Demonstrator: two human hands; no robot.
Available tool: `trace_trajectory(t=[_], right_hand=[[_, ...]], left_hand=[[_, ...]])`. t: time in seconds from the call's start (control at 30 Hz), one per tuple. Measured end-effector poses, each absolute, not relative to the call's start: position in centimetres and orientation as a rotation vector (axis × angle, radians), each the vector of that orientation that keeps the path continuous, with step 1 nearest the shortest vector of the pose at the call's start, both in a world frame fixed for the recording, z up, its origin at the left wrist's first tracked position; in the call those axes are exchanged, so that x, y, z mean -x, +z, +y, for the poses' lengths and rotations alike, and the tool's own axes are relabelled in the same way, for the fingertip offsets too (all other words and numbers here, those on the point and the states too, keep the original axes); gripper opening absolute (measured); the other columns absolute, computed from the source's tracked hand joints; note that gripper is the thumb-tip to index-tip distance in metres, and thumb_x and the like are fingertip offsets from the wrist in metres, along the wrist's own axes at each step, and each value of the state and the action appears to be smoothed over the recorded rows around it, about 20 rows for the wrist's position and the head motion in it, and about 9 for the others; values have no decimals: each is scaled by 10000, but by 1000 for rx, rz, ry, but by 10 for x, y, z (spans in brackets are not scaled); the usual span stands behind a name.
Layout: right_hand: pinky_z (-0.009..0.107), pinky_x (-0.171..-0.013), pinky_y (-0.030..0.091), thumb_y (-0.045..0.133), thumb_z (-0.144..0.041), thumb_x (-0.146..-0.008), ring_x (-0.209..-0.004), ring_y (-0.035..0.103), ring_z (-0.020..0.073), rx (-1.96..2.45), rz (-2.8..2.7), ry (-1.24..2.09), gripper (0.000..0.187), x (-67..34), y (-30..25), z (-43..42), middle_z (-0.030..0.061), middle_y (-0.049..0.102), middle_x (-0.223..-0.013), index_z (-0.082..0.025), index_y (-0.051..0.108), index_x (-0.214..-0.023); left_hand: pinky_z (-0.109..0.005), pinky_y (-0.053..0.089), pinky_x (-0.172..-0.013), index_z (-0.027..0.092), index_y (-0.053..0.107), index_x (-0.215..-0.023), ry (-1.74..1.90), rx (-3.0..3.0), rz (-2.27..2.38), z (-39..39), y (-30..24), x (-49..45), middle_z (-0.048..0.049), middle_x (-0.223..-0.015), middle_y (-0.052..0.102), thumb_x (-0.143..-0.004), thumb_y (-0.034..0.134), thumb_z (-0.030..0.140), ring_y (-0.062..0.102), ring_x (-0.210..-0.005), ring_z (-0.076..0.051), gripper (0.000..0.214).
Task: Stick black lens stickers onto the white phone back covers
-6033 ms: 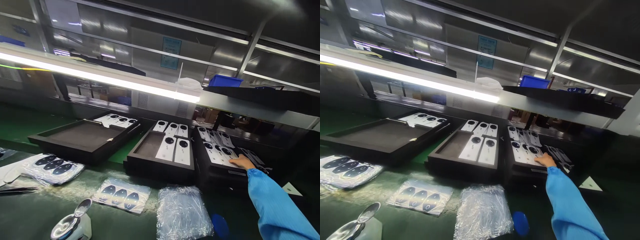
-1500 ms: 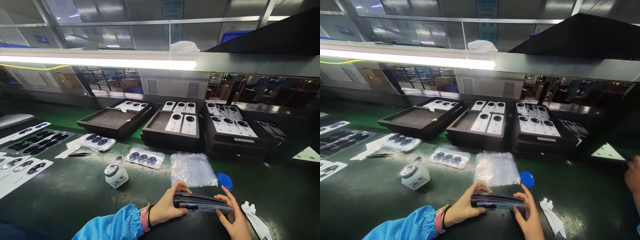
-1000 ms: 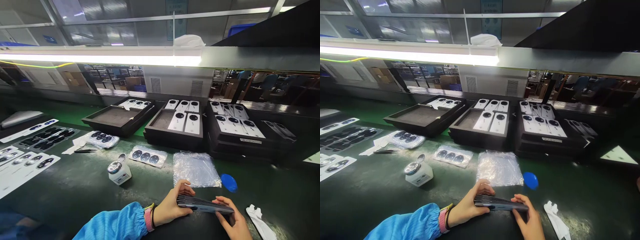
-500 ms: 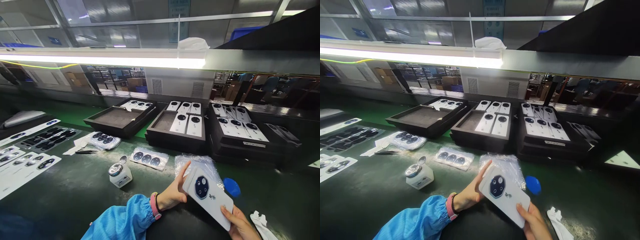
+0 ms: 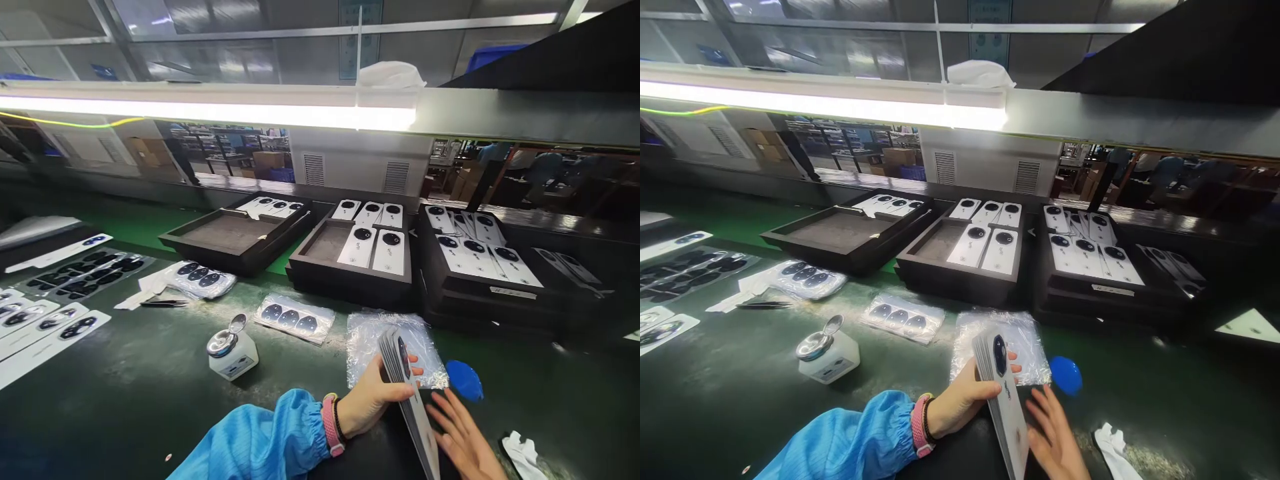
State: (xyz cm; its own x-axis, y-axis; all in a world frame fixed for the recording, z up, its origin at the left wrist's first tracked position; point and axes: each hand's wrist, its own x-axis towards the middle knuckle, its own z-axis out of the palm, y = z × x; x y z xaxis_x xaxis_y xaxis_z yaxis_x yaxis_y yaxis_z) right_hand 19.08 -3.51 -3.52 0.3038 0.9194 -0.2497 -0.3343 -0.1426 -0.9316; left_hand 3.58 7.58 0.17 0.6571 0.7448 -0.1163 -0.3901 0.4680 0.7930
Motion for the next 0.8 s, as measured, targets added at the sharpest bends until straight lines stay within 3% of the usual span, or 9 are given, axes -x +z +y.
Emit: trace_trajectory(t=[0.1,0.27,0.4,0.8], right_hand=[[415,-1087,360,734,-604,-666,-1367,375,302,1306,-954,1163,940,-197,-33,-29,140,451,-1456,-262,356,-1456],[422,-1118,313,724,-572,-686,-1379,358,287,1333,-1138,1297,1038,-190,-36,-19,144,436,-1465,-261,183,-1515],[415,-1097,342,726,-562,-692,-1381,356,276,1336,-1105,1365,1034,-188,-40,-17,139,428,-1466,-299,151,-1510],[409,-1063,369,792,-585,-615,-1279,490,288,1196,-970,1485,1072,-190,-38,-18,150,452,-1427,-326,198,-1469]], left_hand=[[-474,419,-946,175,605,-1002,707,-827,520,73,5,-36,-96,-1046,665,-426,939,360,602,-1075,-333,692],[-462,430,-950,183,585,-995,661,-861,550,70,8,-35,-94,-1061,672,-380,948,381,622,-1052,-309,742],[-453,449,-940,190,587,-986,647,-885,567,72,9,-34,-100,-1139,635,-359,952,387,600,-1102,-318,752],[-425,437,-951,195,579,-1007,607,-925,564,70,15,-31,-67,-1071,642,-399,940,407,598,-1103,-298,738]])
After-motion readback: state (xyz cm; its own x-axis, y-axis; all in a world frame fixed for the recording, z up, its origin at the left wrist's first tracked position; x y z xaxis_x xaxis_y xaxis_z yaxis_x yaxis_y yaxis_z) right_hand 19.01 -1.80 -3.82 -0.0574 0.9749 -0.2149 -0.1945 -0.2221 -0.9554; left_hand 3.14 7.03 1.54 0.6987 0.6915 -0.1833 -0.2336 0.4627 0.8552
